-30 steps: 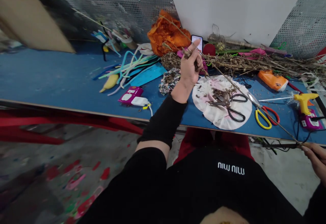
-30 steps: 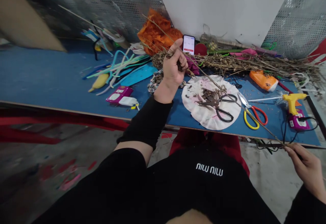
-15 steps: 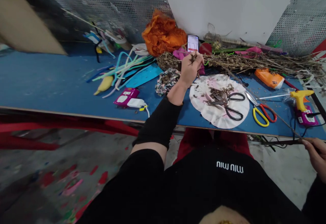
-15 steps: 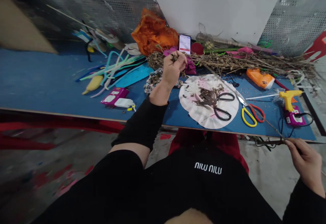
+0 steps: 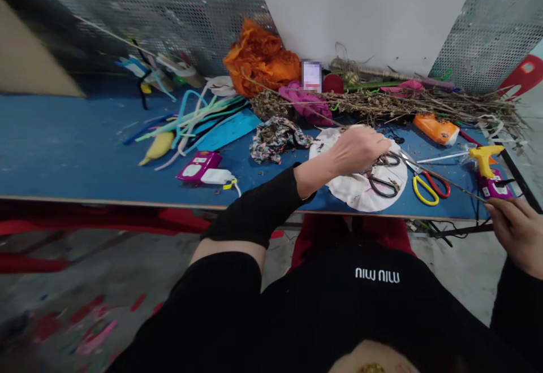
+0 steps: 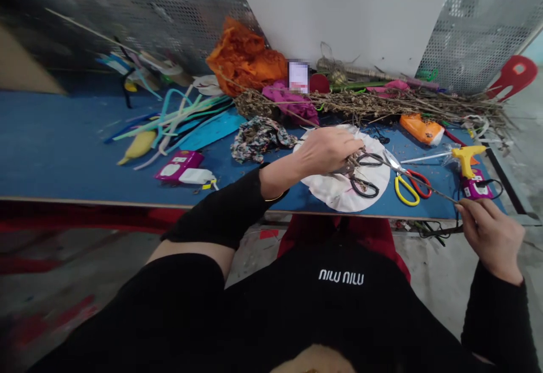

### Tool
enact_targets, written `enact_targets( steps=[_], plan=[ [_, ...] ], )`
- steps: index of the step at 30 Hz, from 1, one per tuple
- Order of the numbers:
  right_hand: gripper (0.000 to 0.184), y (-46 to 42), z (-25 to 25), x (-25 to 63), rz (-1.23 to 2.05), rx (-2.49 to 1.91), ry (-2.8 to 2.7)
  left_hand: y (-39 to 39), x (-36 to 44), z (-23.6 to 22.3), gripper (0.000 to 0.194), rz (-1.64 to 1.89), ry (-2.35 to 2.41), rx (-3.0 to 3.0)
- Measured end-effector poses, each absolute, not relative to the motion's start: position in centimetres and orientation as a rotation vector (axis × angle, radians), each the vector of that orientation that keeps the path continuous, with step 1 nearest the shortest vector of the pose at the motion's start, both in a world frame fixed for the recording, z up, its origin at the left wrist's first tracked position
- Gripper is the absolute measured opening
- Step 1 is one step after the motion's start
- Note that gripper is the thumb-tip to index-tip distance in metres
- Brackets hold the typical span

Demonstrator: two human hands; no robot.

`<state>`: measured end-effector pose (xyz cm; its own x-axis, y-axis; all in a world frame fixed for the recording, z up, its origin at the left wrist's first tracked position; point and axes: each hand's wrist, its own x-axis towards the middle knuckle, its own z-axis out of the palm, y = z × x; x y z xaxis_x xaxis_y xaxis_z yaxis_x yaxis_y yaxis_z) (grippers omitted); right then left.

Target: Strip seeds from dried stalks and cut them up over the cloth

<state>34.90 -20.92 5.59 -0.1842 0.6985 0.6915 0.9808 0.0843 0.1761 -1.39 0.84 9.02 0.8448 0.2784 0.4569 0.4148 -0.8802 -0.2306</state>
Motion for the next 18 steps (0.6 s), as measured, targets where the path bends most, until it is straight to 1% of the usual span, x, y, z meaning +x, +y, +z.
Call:
enact_targets(
  steps=[2, 5, 9, 13, 18],
  plan=[
    [0.024, -20.4, 6.6, 34.6, -0.869, -1.572, -1.981, 0.5, -1.1, 9.5, 0.024, -0.505, -0.449, -2.673],
    [0.024, -19.8, 7.8, 34.4, -0.820, -1.570, -1.963, 0.4, -1.0, 10.0, 0.027, -0.481, -0.448, -2.625],
    [0.027, -18.7, 9.0, 33.6, -0.822, -1.590, -1.855, 0.7, -1.0, 10.7, 0.028, -0.562, -0.564, -2.567],
    [0.026, -17.7, 10.3, 32.5, -0.839, -1.571, -1.743, 1.6, -1.7, 12.2, 0.027, -0.603, -0.633, -2.554],
    [0.028, -17.2, 11.8, 32.9, -0.756, -1.508, -1.863, 3.0, -3.4, 14.1, 0.023, -0.709, -0.559, -2.763]
  ],
)
